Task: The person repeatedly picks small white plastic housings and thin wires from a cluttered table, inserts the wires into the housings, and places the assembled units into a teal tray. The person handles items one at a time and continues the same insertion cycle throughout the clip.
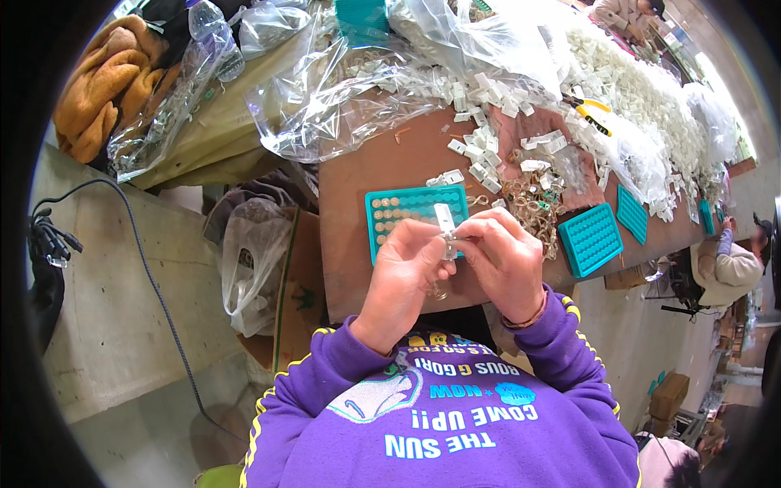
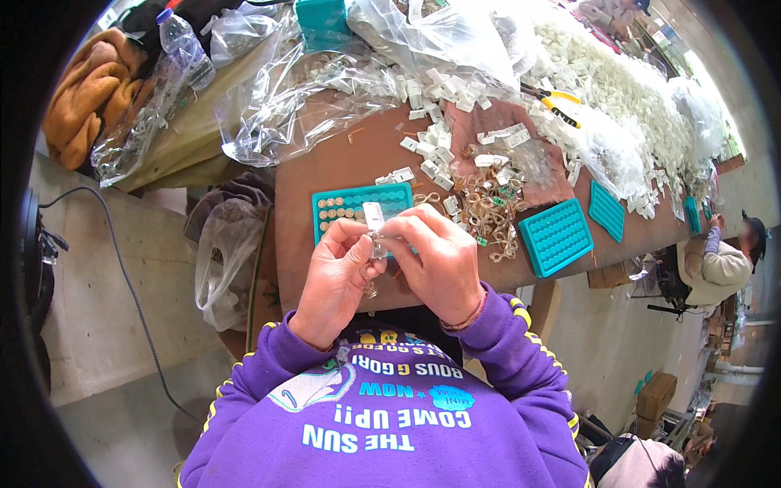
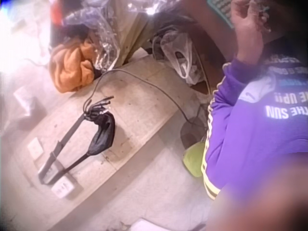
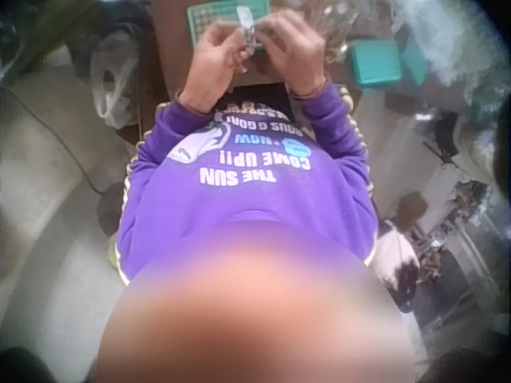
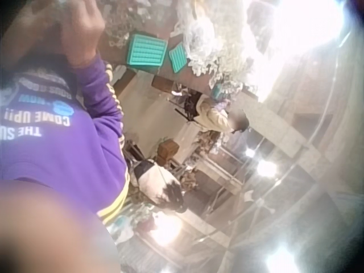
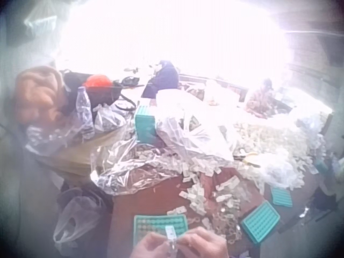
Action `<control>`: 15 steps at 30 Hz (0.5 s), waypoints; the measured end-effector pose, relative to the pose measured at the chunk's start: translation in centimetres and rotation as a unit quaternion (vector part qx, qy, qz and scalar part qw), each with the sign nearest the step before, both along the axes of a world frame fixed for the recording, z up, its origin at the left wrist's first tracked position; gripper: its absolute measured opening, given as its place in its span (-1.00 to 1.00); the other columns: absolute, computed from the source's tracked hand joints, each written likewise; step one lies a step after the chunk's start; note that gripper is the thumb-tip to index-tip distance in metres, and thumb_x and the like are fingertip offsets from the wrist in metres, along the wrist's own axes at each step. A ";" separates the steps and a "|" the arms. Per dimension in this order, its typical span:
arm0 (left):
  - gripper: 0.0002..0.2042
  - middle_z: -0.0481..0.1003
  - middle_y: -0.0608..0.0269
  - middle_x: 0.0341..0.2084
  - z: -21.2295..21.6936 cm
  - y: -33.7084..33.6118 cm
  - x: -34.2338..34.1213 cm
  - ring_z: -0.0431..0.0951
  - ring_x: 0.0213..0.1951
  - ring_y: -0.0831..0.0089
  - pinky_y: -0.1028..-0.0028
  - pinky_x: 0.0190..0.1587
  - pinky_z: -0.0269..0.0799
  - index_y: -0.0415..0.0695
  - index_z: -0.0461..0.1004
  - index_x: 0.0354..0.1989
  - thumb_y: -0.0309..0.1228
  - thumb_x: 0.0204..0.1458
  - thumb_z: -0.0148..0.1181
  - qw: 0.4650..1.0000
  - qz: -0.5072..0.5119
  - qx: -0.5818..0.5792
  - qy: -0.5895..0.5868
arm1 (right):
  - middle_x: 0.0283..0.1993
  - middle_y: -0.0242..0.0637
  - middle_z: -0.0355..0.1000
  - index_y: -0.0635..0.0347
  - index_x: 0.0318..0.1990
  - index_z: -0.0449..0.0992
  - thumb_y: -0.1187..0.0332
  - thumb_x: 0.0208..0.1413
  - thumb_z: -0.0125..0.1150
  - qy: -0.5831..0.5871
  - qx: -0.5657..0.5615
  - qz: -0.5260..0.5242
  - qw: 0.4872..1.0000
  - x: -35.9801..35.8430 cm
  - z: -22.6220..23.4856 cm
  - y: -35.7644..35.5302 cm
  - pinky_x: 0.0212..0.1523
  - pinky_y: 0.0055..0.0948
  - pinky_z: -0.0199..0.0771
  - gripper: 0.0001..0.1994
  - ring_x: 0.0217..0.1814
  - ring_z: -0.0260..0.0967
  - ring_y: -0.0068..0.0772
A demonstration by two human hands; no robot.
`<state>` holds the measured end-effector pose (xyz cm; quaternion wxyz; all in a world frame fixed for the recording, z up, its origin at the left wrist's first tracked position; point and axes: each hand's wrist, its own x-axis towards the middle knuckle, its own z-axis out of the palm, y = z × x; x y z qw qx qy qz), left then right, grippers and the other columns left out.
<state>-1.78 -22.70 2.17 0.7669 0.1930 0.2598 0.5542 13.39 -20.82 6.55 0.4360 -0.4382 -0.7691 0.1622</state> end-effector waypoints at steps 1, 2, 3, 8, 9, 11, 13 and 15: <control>-0.88 0.50 0.23 -0.29 0.0 0.0 0.0 0.50 -0.36 0.50 0.56 -0.28 0.43 -0.18 0.40 -0.16 -0.47 0.19 0.17 1.000 -0.003 0.010 0.016 | -0.42 -0.25 0.44 0.21 -0.35 0.54 0.55 -0.07 0.31 0.007 -0.031 0.014 0.999 0.2 0.2 0.1 -0.43 -0.40 0.44 -0.89 -0.42 0.44 -0.27; -0.88 0.50 0.23 -0.29 0.0 0.0 0.0 0.50 -0.36 0.50 0.56 -0.28 0.43 -0.18 0.40 -0.16 -0.47 0.19 0.17 0.999 -0.006 0.021 0.032 | -0.43 -0.25 0.43 0.20 -0.35 0.54 0.55 -0.07 0.30 0.014 -0.062 0.027 0.998 0.5 0.4 0.2 -0.43 -0.40 0.44 -0.89 -0.43 0.43 -0.27; -0.88 0.50 0.23 -0.30 0.1 0.0 0.0 0.50 -0.37 0.50 0.56 -0.29 0.43 -0.18 0.40 -0.16 -0.48 0.18 0.17 0.999 -0.006 0.035 0.040 | -0.43 -0.25 0.43 0.21 -0.35 0.54 0.55 -0.07 0.30 0.013 -0.077 0.039 0.996 0.8 0.7 0.4 -0.43 -0.40 0.43 -0.89 -0.43 0.43 -0.27; -0.89 0.49 0.28 -0.29 0.3 -0.3 0.3 0.47 -0.35 0.54 0.58 -0.28 0.42 -0.16 0.39 -0.17 -0.45 0.20 0.15 1.000 -0.006 0.008 0.000 | -0.45 -0.28 0.41 0.19 -0.34 0.55 0.55 -0.08 0.30 -0.005 -0.106 0.054 0.993 1.0 0.9 0.5 -0.42 -0.41 0.41 -0.88 -0.44 0.41 -0.28; -0.88 0.49 0.27 -0.30 0.3 -0.3 0.4 0.47 -0.36 0.53 0.57 -0.26 0.43 -0.17 0.40 -0.16 -0.45 0.20 0.16 1.000 -0.002 -0.001 -0.030 | -0.43 -0.26 0.43 0.21 -0.32 0.56 0.58 -0.10 0.30 -0.019 -0.069 0.042 0.997 0.8 0.8 0.4 -0.39 -0.42 0.43 -0.85 -0.41 0.43 -0.29; -0.89 0.49 0.29 -0.27 0.3 -0.2 0.4 0.45 -0.34 0.56 0.57 -0.25 0.42 -0.16 0.40 -0.16 -0.44 0.21 0.15 0.998 0.010 -0.012 -0.060 | -0.39 -0.23 0.47 0.26 -0.29 0.60 0.65 -0.14 0.30 -0.051 -0.003 0.010 0.999 0.4 0.3 -0.2 -0.33 -0.43 0.46 -0.80 -0.35 0.47 -0.32; -0.89 0.48 0.32 -0.24 0.3 -0.2 0.4 0.42 -0.33 0.59 0.58 -0.23 0.42 -0.14 0.40 -0.15 -0.43 0.22 0.13 0.997 0.018 -0.015 -0.077 | -0.34 -0.26 0.50 0.20 -0.19 0.62 0.63 -0.13 0.29 -0.039 0.053 0.024 0.998 0.3 -0.3 -0.3 -0.33 -0.40 0.47 -0.72 -0.33 0.49 -0.30; -0.89 0.47 0.34 -0.22 0.3 -0.2 0.4 0.41 -0.32 0.61 0.58 -0.22 0.41 -0.13 0.41 -0.15 -0.42 0.22 0.12 0.997 0.018 -0.014 -0.078 | -0.34 -0.34 0.50 0.13 -0.15 0.61 0.57 -0.16 0.29 -0.021 0.090 0.025 0.995 0.1 -1.0 -0.1 -0.37 -0.40 0.44 -0.68 -0.35 0.49 -0.32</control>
